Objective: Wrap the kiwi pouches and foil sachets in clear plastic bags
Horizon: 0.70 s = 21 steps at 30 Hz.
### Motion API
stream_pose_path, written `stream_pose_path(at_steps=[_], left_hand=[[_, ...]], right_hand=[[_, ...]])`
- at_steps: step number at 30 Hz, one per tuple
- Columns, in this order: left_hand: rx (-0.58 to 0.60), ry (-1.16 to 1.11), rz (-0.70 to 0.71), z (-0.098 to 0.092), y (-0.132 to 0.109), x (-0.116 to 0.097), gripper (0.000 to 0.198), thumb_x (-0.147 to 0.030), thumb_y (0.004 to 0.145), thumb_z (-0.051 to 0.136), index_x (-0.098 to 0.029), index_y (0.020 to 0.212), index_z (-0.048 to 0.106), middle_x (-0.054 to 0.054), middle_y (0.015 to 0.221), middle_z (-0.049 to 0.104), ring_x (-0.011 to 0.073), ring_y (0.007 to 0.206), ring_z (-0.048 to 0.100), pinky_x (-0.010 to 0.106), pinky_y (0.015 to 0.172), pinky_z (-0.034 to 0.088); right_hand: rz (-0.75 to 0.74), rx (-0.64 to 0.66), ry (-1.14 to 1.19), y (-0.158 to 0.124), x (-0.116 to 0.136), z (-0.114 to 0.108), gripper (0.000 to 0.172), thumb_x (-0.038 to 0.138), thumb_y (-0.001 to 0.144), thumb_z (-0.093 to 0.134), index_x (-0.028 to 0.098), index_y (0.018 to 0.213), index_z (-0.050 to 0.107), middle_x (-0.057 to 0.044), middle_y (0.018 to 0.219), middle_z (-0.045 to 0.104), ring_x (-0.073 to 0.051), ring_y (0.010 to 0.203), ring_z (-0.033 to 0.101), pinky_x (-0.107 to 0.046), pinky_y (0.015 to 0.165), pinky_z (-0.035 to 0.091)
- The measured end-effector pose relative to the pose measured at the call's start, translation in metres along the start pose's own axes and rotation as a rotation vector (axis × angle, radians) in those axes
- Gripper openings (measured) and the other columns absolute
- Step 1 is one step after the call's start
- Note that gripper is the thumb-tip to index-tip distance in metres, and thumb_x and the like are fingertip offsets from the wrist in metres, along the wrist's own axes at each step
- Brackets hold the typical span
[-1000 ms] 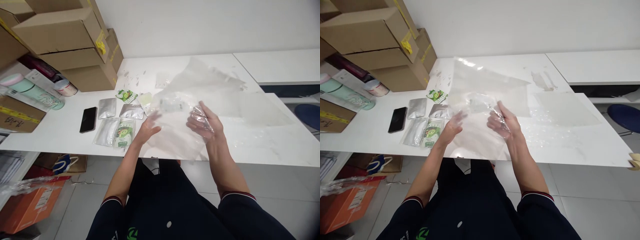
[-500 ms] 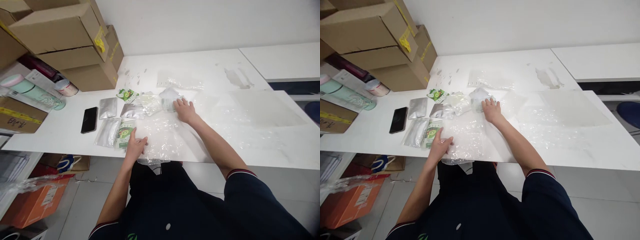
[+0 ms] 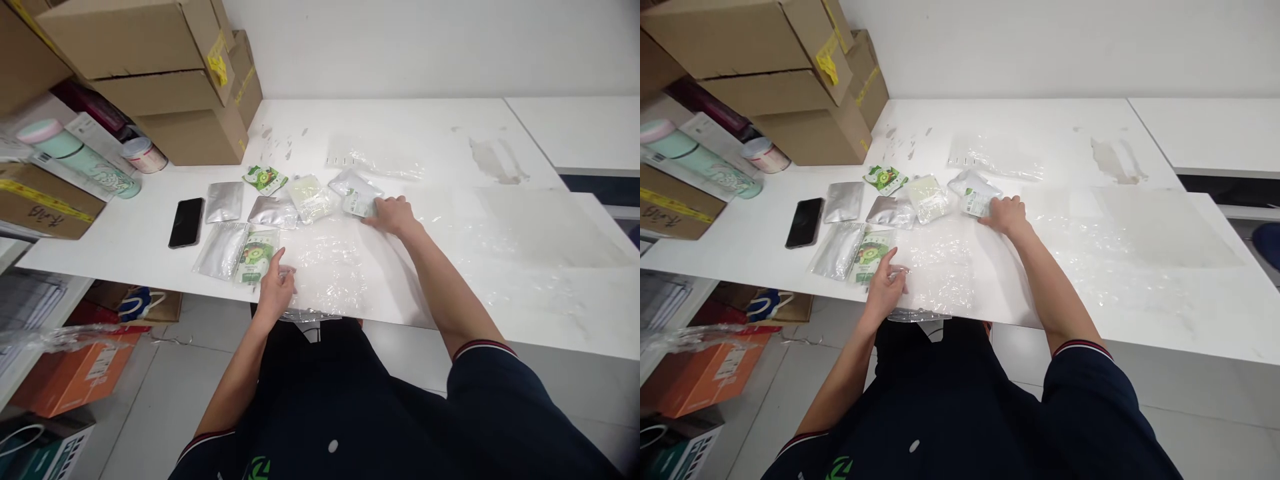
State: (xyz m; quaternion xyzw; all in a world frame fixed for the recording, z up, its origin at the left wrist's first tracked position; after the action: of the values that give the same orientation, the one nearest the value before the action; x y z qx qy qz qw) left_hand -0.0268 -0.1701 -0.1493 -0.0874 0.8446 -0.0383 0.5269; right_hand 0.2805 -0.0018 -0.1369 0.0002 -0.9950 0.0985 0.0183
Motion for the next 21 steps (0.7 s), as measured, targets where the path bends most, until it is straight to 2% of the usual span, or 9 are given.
stream_pose_path(at_steps=[3, 5, 8, 10, 12, 15, 16, 18, 21], left_hand=[[0.002, 0.001, 0.014, 0.003, 0.004, 0.002, 0.061, -0.02, 0.092, 0.048, -0.029, 0.15, 0.032, 0.007, 0.11, 0.066, 0.0075, 0.055, 0.06, 0.022, 0.051, 0.048], [0.006, 0.001, 0.033, 0.007, 0.009, 0.002, 0.061, -0.019, 0.092, 0.047, -0.029, 0.15, 0.032, 0.007, 0.11, 0.066, 0.0081, 0.056, 0.06, 0.023, 0.052, 0.05], [0.013, 0.046, 0.058, 0.01, 0.016, -0.003, 0.061, -0.019, 0.093, 0.046, -0.029, 0.151, 0.03, 0.009, 0.117, 0.064, 0.0109, 0.061, 0.062, 0.029, 0.06, 0.055], [-0.012, 0.135, 0.116, 0.008, 0.014, -0.012, 0.062, -0.022, 0.095, 0.047, -0.028, 0.153, 0.027, 0.013, 0.128, 0.059, 0.016, 0.076, 0.066, 0.038, 0.072, 0.058], [-0.074, 0.257, 0.231, 0.003, 0.005, -0.028, 0.062, -0.026, 0.096, 0.049, -0.028, 0.153, 0.026, 0.017, 0.143, 0.047, 0.0242, 0.102, 0.064, 0.048, 0.088, 0.055], [-0.182, 0.428, 0.467, -0.002, -0.021, -0.052, 0.048, -0.028, 0.098, 0.047, -0.024, 0.145, 0.04, 0.017, 0.153, 0.034, 0.033, 0.133, 0.045, 0.056, 0.104, 0.045], [-0.187, 0.469, 0.552, -0.001, -0.031, -0.057, 0.04, -0.028, 0.099, 0.046, -0.022, 0.139, 0.047, 0.015, 0.15, 0.039, 0.0327, 0.137, 0.041, 0.056, 0.107, 0.043], [-0.111, 0.526, 0.71, 0.008, -0.05, -0.061, 0.03, -0.028, 0.099, 0.048, -0.021, 0.127, 0.056, 0.012, 0.136, 0.052, 0.0302, 0.138, 0.042, 0.055, 0.111, 0.041], [0.081, 0.593, 0.83, 0.024, -0.071, -0.05, 0.03, -0.036, 0.094, 0.059, -0.021, 0.119, 0.059, 0.012, 0.126, 0.06, 0.0317, 0.136, 0.046, 0.054, 0.109, 0.044]], right_hand=[[0.007, -0.098, -0.071, -0.007, 0.007, 0.003, 0.032, 0.027, 0.093, 0.045, 0.008, 0.112, 0.062, -0.025, 0.109, 0.063, -0.039, 0.11, 0.051, -0.047, 0.086, 0.039], [-0.006, -0.203, -0.047, -0.011, 0.007, 0.0, 0.034, 0.015, 0.092, 0.036, 0.006, 0.112, 0.062, -0.027, 0.11, 0.063, -0.038, 0.109, 0.053, -0.046, 0.085, 0.039], [0.085, -0.322, 0.125, -0.018, -0.016, -0.014, 0.035, 0.018, 0.094, 0.034, 0.008, 0.114, 0.061, -0.024, 0.11, 0.064, -0.034, 0.102, 0.057, -0.043, 0.082, 0.04], [0.201, -0.431, 0.292, -0.03, -0.04, -0.03, 0.037, 0.024, 0.098, 0.03, 0.011, 0.116, 0.059, -0.019, 0.102, 0.065, -0.029, 0.093, 0.059, -0.04, 0.079, 0.041], [0.26, -0.593, 0.43, -0.055, -0.058, -0.05, 0.044, 0.028, 0.101, 0.021, 0.012, 0.123, 0.055, -0.016, 0.097, 0.065, -0.025, 0.087, 0.059, -0.039, 0.078, 0.042], [0.133, -0.75, 0.473, -0.106, -0.049, -0.072, 0.051, 0.027, 0.101, 0.016, 0.013, 0.141, 0.044, -0.018, 0.115, 0.064, -0.026, 0.099, 0.06, -0.04, 0.084, 0.044], [0.053, -0.738, 0.443, -0.122, -0.037, -0.073, 0.052, 0.026, 0.1, 0.019, 0.013, 0.145, 0.041, -0.019, 0.123, 0.062, -0.027, 0.106, 0.06, -0.041, 0.087, 0.045], [-0.097, -0.604, 0.347, -0.148, -0.007, -0.061, 0.053, 0.025, 0.098, 0.026, 0.014, 0.147, 0.042, -0.019, 0.13, 0.061, -0.031, 0.115, 0.059, -0.046, 0.091, 0.047], [-0.263, -0.314, 0.217, -0.175, 0.036, -0.021, 0.051, 0.026, 0.096, 0.035, 0.02, 0.145, 0.047, -0.016, 0.137, 0.059, -0.034, 0.125, 0.054, -0.055, 0.098, 0.045]])
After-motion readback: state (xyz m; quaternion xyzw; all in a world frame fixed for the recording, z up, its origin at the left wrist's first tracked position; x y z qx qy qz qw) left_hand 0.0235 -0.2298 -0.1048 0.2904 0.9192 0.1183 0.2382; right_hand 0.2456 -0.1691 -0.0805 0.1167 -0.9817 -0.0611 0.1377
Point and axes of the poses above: each hand's wrist, its own y-axis towards the middle knuckle, its own z-axis out of the palm, x = y × z, the point moved 9 cm from there along y, towards the middle knuckle
